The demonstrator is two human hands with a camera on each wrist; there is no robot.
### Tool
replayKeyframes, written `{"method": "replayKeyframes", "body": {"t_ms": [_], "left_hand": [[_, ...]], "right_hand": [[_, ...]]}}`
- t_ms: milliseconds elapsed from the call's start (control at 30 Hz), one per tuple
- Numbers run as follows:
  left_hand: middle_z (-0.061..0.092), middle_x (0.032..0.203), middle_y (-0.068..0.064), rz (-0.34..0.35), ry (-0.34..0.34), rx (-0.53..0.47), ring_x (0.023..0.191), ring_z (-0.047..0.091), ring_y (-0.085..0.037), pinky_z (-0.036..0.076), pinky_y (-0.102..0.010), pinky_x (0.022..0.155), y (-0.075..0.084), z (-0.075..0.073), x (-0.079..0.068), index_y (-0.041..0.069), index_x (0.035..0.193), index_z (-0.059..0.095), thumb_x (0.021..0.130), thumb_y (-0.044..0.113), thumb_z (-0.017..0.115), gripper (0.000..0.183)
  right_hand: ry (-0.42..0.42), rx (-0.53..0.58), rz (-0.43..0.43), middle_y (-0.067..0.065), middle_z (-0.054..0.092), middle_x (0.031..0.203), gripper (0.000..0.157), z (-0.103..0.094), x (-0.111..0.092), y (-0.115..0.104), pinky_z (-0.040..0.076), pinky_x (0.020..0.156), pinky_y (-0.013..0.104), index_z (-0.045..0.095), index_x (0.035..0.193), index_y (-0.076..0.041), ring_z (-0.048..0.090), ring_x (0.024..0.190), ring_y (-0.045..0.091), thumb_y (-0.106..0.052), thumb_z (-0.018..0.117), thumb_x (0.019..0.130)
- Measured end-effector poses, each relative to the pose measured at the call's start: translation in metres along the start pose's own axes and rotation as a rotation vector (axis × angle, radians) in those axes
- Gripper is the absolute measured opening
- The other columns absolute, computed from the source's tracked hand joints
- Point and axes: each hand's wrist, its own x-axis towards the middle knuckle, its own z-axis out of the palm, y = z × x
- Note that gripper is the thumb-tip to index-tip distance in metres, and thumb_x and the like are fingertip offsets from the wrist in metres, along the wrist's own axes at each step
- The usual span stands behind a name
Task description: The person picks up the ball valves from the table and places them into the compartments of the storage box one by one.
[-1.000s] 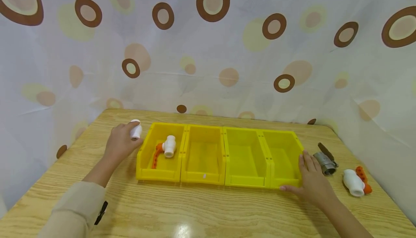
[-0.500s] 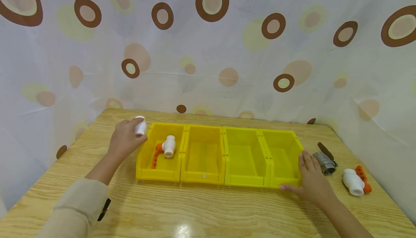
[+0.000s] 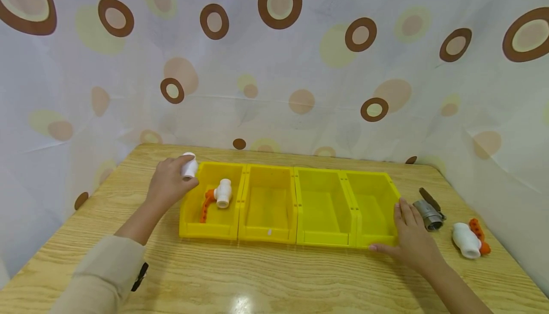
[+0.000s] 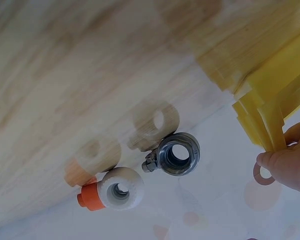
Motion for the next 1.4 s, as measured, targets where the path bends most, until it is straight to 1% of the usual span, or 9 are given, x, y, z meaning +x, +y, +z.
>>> {"method": "replayKeyframes", "body": {"t_ms": [333,567,800,1000,1200,1400], "left_hand": [[0.061,0.107,-0.026,0.002,0.006,-0.034,0.090,0.052,-0.038,0.045,-0.043,0.070,0.011,0.005,0.001,0.005,0.125,0.056,0.075,0.015,0.063,0.052],[0.061,0.107,-0.024,-0.004,-0.007,-0.049,0.089,0.051,-0.037,0.045,-0.041,0.070,0.015,0.009,0.002,0.007,0.126,0.056,0.076,0.016,0.064,0.052],[0.062,0.108,-0.023,0.017,0.001,-0.061,0.090,0.053,-0.036,0.045,-0.041,0.069,0.020,0.010,0.000,0.005,0.124,0.057,0.074,0.014,0.064,0.052],[0.064,0.103,-0.021,0.023,-0.028,-0.086,0.082,0.051,-0.029,0.042,-0.032,0.064,0.027,0.013,0.000,0.005,0.125,0.058,0.074,0.014,0.064,0.052],[0.063,0.104,-0.020,0.022,-0.060,-0.116,0.082,0.051,-0.028,0.044,-0.033,0.065,0.035,0.017,0.000,0.006,0.126,0.057,0.075,0.016,0.067,0.053],[0.063,0.100,-0.018,0.038,-0.077,-0.140,0.079,0.050,-0.026,0.041,-0.028,0.062,0.044,0.020,-0.001,0.006,0.126,0.057,0.075,0.016,0.066,0.053]], "right_hand": [[-0.008,-0.004,0.004,0.038,0.009,0.147,0.121,0.001,0.000,0.002,0.027,0.099,0.068,0.014,0.138,0.021,0.010,0.134,0.055,-0.063,0.067,0.069],[-0.009,0.007,0.003,0.038,0.007,0.148,0.121,0.001,0.000,0.002,0.026,0.099,0.068,0.014,0.138,0.021,0.008,0.134,0.055,-0.063,0.067,0.069],[-0.005,0.005,-0.001,0.038,0.008,0.147,0.121,0.000,0.000,0.001,0.026,0.099,0.068,0.014,0.138,0.021,0.009,0.134,0.055,-0.063,0.067,0.069],[-0.002,0.001,-0.002,0.038,0.007,0.147,0.120,0.000,0.000,0.000,0.027,0.098,0.068,0.014,0.138,0.021,0.011,0.133,0.056,-0.062,0.067,0.069],[-0.009,0.009,0.000,0.037,0.004,0.148,0.120,-0.001,-0.001,0.000,0.027,0.098,0.069,0.013,0.139,0.020,0.010,0.133,0.057,-0.062,0.067,0.069],[-0.007,0.005,-0.005,0.038,0.005,0.148,0.119,0.000,-0.001,0.000,0.028,0.097,0.069,0.015,0.138,0.021,0.012,0.132,0.057,-0.062,0.067,0.070]]}}
